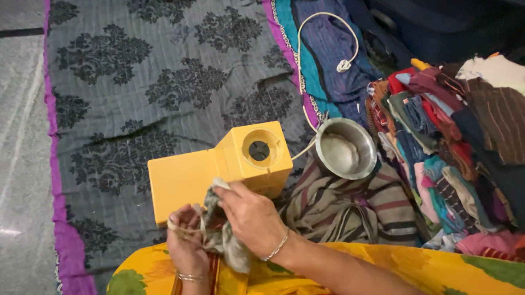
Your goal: The person wipes the exterior and interior of a yellow electric mixer base using a grey cloth.
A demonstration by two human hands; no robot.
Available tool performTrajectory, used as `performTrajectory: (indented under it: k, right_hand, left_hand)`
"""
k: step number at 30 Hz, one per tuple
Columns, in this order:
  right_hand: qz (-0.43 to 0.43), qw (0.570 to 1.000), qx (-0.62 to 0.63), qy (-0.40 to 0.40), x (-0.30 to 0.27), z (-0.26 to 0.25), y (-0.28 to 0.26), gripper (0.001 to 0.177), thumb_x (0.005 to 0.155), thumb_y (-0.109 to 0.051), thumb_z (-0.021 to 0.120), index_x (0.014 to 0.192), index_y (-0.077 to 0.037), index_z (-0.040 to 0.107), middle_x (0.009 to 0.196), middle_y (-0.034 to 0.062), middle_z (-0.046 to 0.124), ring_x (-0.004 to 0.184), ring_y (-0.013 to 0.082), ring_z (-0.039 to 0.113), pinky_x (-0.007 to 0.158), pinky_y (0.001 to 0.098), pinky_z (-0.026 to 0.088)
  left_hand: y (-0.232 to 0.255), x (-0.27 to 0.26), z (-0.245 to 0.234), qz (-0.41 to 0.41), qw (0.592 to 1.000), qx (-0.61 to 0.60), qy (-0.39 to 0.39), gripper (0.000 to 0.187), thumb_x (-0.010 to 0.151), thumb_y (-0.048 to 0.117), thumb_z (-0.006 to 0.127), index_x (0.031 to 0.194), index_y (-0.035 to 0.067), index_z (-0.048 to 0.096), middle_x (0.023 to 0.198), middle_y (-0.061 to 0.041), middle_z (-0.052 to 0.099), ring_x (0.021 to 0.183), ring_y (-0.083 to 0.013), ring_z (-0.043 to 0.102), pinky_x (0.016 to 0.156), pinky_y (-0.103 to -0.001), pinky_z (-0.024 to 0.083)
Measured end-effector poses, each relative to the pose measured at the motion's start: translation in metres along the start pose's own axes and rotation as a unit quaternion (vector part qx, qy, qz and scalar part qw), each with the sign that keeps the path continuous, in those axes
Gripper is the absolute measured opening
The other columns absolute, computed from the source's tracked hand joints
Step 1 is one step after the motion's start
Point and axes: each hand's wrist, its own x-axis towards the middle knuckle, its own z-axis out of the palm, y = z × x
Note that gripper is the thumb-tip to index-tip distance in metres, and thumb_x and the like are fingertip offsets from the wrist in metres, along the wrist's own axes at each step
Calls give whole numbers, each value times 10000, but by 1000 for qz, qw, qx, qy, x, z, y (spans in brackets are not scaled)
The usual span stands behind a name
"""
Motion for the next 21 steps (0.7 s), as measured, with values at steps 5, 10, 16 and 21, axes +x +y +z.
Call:
performTrajectory:
  k: [5,10,16,21]
  right_hand:
    - [61,980,173,72,15,-7,-7,209,1041,-125,599,1203,-19,679,1160,145,725,1044,274,734,893,331,576]
    - [146,901,407,-7,14,-10,12,240,1065,-142,539,1219,-2,658,1132,37,704,1038,97,644,929,261,519]
    - [261,730,629,-52,9,-31,33,252,1014,-141,555,1218,-20,639,1090,32,694,1002,107,651,911,272,518]
    - [230,790,564,-73,3,-47,50,251,1037,-135,574,1249,-24,646,1095,5,674,1029,79,616,924,262,493]
  left_hand:
    - [13,-47,27,208,966,137,-72,536,1050,345,479,1430,-33,466,1427,-175,517,1309,-283,509,1118,-415,419]
    - [48,-68,45,311,906,251,-138,640,1016,216,539,1567,-42,340,1610,-149,399,1464,-263,418,1229,-398,318]
    - [58,-36,41,36,941,213,-260,568,917,113,616,1453,-42,510,1404,-132,596,1288,-217,552,1106,-363,406]
    - [58,-14,9,-20,960,21,-278,179,1017,64,631,1175,-15,602,1163,-121,683,1093,-218,631,987,-384,495]
